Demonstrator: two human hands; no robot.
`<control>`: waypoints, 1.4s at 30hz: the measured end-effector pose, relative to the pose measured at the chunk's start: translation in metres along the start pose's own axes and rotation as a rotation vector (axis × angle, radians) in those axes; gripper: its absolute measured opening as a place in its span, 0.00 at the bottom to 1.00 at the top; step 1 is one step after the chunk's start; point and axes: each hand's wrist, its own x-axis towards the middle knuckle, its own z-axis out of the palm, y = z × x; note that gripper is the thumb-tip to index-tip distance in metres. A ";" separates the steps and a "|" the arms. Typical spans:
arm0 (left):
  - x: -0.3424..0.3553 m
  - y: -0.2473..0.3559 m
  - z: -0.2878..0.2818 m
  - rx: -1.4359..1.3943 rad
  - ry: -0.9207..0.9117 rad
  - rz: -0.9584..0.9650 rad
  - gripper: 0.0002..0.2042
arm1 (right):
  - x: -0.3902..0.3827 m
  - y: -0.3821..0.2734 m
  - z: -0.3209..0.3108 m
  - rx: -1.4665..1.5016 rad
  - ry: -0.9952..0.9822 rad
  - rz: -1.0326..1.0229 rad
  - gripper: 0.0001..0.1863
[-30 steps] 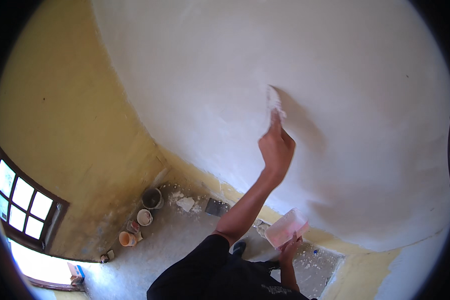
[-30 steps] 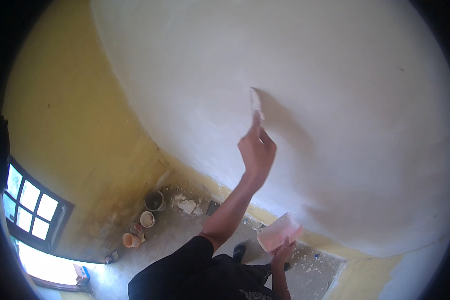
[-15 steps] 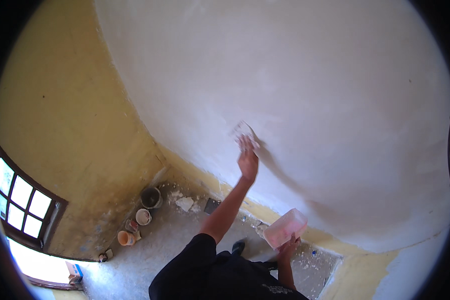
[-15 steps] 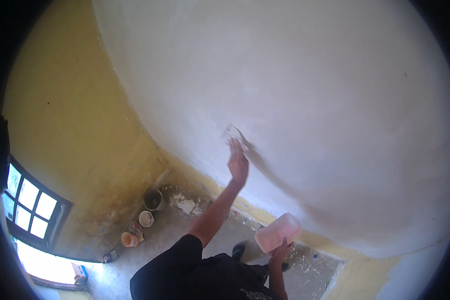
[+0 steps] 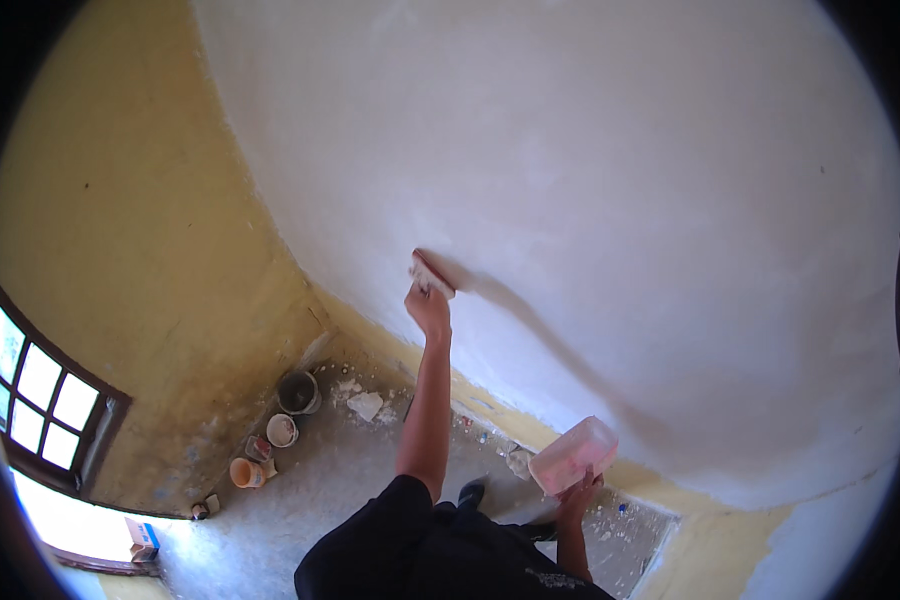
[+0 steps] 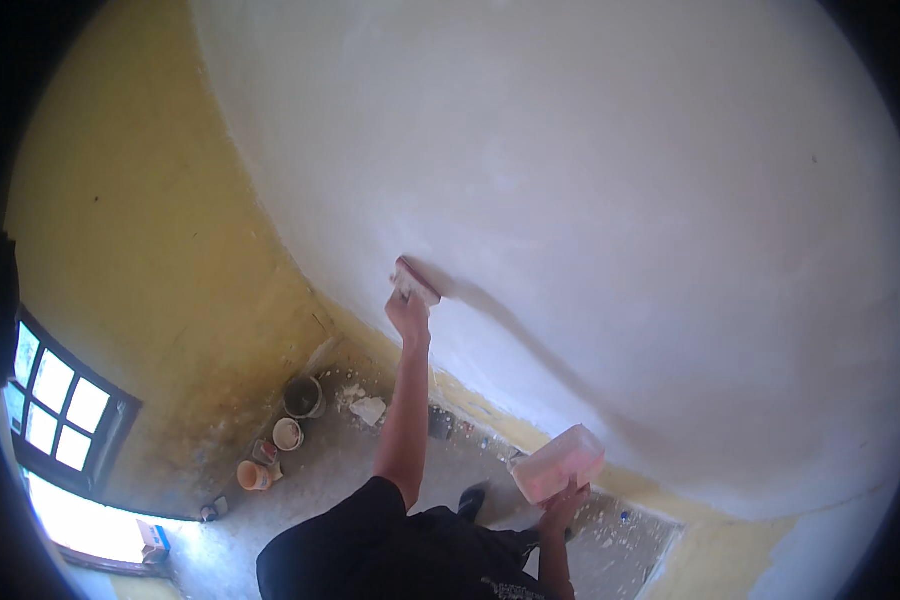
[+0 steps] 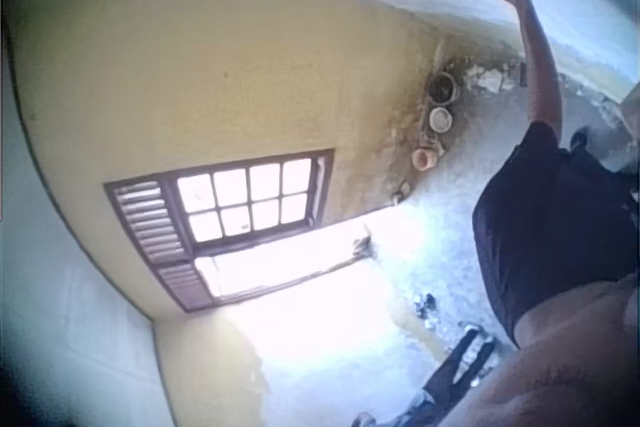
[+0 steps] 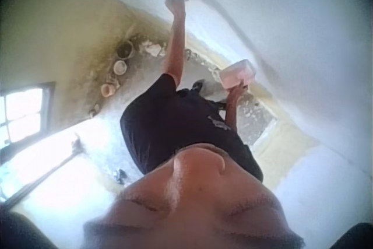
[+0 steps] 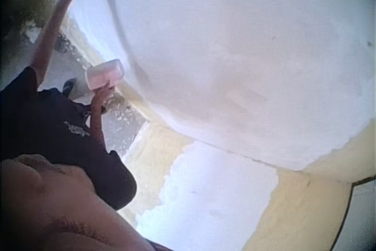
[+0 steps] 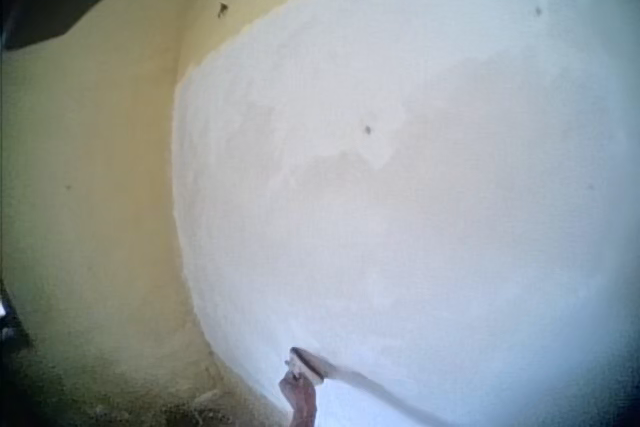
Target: The person applies plaster to a wall using a putty knife, taking small amounts from a plastic container and spreading it in smooth strokes across the surface.
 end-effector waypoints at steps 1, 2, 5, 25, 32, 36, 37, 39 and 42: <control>0.006 0.020 0.013 0.076 0.019 0.032 0.12 | -0.008 -0.009 0.004 -0.051 -0.013 0.016 0.32; -0.002 0.048 0.029 0.162 -0.021 0.109 0.10 | -0.012 -0.018 0.005 -0.103 -0.010 0.025 0.31; -0.049 0.130 0.061 0.303 -0.065 0.280 0.09 | -0.013 -0.023 0.011 -0.093 0.032 0.067 0.31; -0.177 -0.062 0.020 0.446 -0.576 0.707 0.29 | -0.021 -0.018 0.015 -0.003 -0.047 0.065 0.32; -0.105 -0.069 -0.035 0.439 -0.080 0.153 0.15 | -0.034 -0.036 0.023 -0.120 -0.031 0.064 0.33; -0.005 -0.008 0.013 0.112 0.066 0.039 0.09 | -0.016 -0.011 0.011 0.002 -0.015 0.038 0.29; 0.002 0.019 0.026 0.090 0.038 0.000 0.09 | -0.025 -0.020 0.017 -0.010 0.010 0.074 0.28; 0.002 0.067 0.047 0.131 0.019 0.183 0.09 | -0.033 -0.035 0.022 -0.023 0.033 0.106 0.26; -0.030 0.136 0.070 0.166 -0.033 0.299 0.08 | -0.025 -0.028 0.020 -0.068 0.001 0.151 0.26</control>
